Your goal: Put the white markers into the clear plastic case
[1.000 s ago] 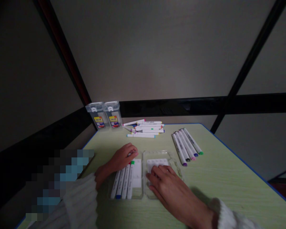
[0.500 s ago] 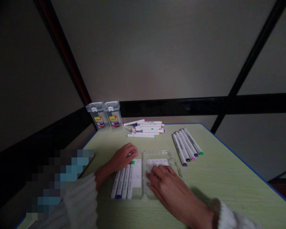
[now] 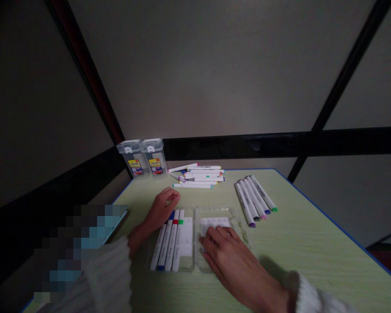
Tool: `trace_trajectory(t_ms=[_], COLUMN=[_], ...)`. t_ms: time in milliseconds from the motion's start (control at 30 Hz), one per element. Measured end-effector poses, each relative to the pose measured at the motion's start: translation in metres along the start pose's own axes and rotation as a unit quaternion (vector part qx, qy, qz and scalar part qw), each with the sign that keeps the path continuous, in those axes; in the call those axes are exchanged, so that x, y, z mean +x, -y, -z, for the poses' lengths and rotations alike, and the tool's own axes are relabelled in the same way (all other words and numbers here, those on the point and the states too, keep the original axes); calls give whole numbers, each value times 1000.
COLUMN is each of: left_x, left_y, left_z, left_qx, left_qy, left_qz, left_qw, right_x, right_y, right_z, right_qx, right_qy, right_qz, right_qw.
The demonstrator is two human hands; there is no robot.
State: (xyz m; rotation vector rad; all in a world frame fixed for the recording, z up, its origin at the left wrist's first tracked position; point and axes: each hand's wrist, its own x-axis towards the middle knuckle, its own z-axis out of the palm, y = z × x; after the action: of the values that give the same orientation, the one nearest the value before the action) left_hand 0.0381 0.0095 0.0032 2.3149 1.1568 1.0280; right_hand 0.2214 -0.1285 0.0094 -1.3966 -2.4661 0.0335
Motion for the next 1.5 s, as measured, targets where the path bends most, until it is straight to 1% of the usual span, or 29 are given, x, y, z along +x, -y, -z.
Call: trace_trajectory(t_ms=[100, 167, 300, 467, 567, 667, 800, 1000, 1200, 1300, 1500], left_x=[5, 8, 12, 22, 34, 46, 56, 53, 51, 51, 50], left_y=[9, 15, 25, 31, 33, 33, 33, 41, 47, 47, 47], left_z=[4, 5, 4, 5, 2, -4, -12, -17, -19, -20, -21], left_qx=[6, 2, 40, 85, 89, 97, 120, 177, 197, 194, 189], left_qy=[-59, -82, -76, -72, -63, -47, -19, 57, 113, 113, 90], left_qz=[25, 41, 41, 41, 48, 55, 46, 73, 54, 47, 23], left_qw=[998, 996, 995, 993, 993, 993, 992, 980, 972, 973, 978], right_x=[0, 0, 1, 2, 3, 4, 5, 5, 5, 5, 6], right_y=[0, 1, 1, 1, 3, 3, 3, 2, 2, 2, 2], right_z=[-2, -3, -3, -3, -2, -1, -2, -3, -4, -5, -4], right_qx=[0, 2, 7, 14, 19, 26, 23, 25, 34, 32, 30], right_qy=[-20, -29, -25, -11, -5, -4, -5, -5, 12, 17, 23], right_qz=[-1, -5, -12, -20, -29, -41, -38, -32, -42, -41, -42], right_qw=[1000, 1000, 1000, 1000, 999, 999, 999, 999, 998, 998, 998])
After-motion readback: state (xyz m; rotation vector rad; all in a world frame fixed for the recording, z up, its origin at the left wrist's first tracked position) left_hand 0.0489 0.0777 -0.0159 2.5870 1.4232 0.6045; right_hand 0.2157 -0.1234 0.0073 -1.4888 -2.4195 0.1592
